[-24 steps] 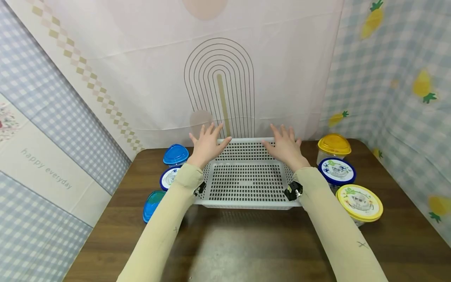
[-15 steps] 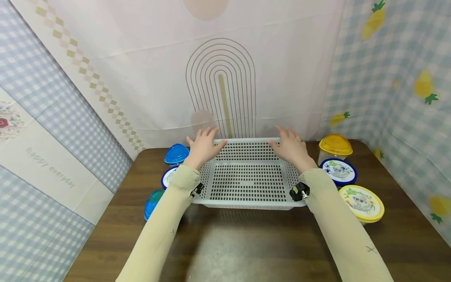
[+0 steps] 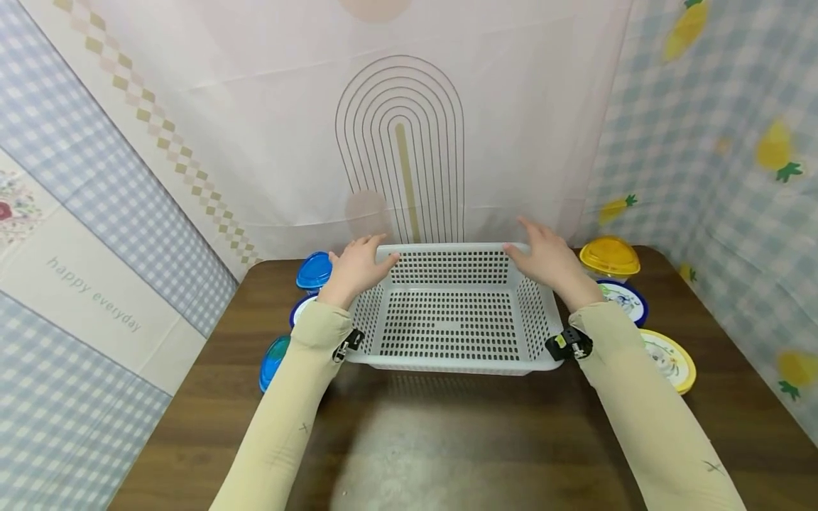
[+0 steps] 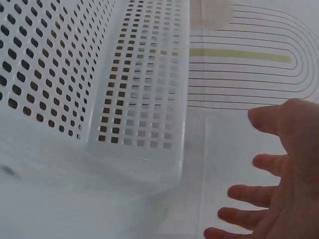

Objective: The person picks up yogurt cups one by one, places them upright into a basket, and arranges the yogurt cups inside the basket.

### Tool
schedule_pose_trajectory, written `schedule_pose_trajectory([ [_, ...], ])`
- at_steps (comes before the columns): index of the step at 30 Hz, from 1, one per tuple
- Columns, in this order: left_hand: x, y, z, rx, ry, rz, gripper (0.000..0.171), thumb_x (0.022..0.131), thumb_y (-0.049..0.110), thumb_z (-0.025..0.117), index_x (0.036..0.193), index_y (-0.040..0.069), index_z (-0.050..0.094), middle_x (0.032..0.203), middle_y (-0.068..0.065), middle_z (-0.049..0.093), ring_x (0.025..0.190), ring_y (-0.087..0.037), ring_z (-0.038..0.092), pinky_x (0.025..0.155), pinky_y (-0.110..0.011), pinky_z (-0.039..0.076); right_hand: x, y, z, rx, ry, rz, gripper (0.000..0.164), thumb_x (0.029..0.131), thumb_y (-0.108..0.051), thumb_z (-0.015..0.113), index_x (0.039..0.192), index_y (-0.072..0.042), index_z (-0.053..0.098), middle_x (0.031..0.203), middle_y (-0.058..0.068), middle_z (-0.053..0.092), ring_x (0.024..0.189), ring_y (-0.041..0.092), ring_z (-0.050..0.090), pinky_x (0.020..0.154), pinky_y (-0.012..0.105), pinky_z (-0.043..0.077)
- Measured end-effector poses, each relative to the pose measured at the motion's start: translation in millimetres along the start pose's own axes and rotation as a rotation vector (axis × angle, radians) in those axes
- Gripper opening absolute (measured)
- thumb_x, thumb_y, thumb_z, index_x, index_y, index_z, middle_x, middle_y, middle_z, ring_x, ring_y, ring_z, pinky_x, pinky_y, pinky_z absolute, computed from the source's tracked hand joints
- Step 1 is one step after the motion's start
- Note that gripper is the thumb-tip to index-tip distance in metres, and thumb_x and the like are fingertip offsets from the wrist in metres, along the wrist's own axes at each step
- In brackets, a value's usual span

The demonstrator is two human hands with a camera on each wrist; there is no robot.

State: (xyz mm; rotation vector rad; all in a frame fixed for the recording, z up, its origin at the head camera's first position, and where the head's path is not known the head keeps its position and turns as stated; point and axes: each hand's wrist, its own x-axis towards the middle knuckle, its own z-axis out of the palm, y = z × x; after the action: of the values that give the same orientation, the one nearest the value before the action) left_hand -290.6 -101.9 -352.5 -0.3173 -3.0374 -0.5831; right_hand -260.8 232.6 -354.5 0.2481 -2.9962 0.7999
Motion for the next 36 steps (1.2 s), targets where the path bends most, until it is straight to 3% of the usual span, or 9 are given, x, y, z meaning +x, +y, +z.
schedule_pose_trajectory([
  [7,-13.7,-0.4,-11.2,-0.061,-0.018,-0.011,0.061,0.102,0.052,0.050,0.154,0.021,0.042,0.158,-0.009,0.039,0.146,-0.034,0.033,0.109,-0.075,0.017,-23,2,-7,0.001,-0.084,-0.029,0.081,0.105,-0.039,0.051,0.158,0.007,0.008,0.156,0.039,0.017,0.139,0.059,0.023,0.108,0.072,0.023],
  [13,-22.2,-2.5,-19.2,-0.075,-0.015,0.008,0.062,0.101,0.053,0.050,0.154,0.021,0.042,0.157,-0.009,0.040,0.144,-0.033,0.037,0.111,-0.072,0.021,-35,3,-1,-0.016,-0.124,0.032,0.087,0.104,-0.043,0.051,0.156,0.010,0.007,0.154,0.042,0.019,0.136,0.060,0.025,0.107,0.072,0.025],
  [19,-33.9,-0.7,-28.4,-0.105,-0.039,0.057,0.064,0.101,0.051,0.052,0.155,0.018,0.039,0.157,-0.010,0.041,0.140,-0.033,0.042,0.110,-0.059,0.035,-46,12,12,0.017,-0.145,0.064,0.088,0.104,-0.042,0.052,0.154,0.013,0.004,0.149,0.047,0.019,0.132,0.062,0.030,0.102,0.074,0.030],
  [24,-46.5,-1.5,-34.2,-0.119,-0.065,0.116,0.070,0.101,0.050,0.053,0.158,0.016,0.032,0.158,-0.011,0.038,0.140,-0.031,0.043,0.110,-0.051,0.039,-57,21,24,0.052,-0.135,0.043,0.091,0.104,-0.044,0.052,0.155,0.012,0.002,0.151,0.046,0.013,0.132,0.062,0.029,0.103,0.074,0.028],
  [33,-70.1,-17.2,-36.0,-0.144,-0.059,0.193,0.069,0.102,0.049,0.054,0.158,0.015,0.032,0.156,-0.012,0.041,0.140,-0.030,0.043,0.110,-0.050,0.039,-67,31,43,0.170,-0.082,0.082,0.095,0.103,-0.048,0.050,0.157,0.006,-0.006,0.153,0.045,0.012,0.131,0.063,0.031,0.099,0.075,0.032],
  [36,-76.8,-21.3,-34.6,-0.163,-0.043,0.205,0.069,0.101,0.047,0.055,0.158,0.015,0.033,0.155,-0.012,0.042,0.140,-0.030,0.043,0.110,-0.051,0.039,-68,32,49,0.235,-0.059,0.120,0.096,0.103,-0.051,0.048,0.157,0.002,-0.011,0.153,0.045,0.013,0.126,0.062,0.039,0.092,0.071,0.043],
])
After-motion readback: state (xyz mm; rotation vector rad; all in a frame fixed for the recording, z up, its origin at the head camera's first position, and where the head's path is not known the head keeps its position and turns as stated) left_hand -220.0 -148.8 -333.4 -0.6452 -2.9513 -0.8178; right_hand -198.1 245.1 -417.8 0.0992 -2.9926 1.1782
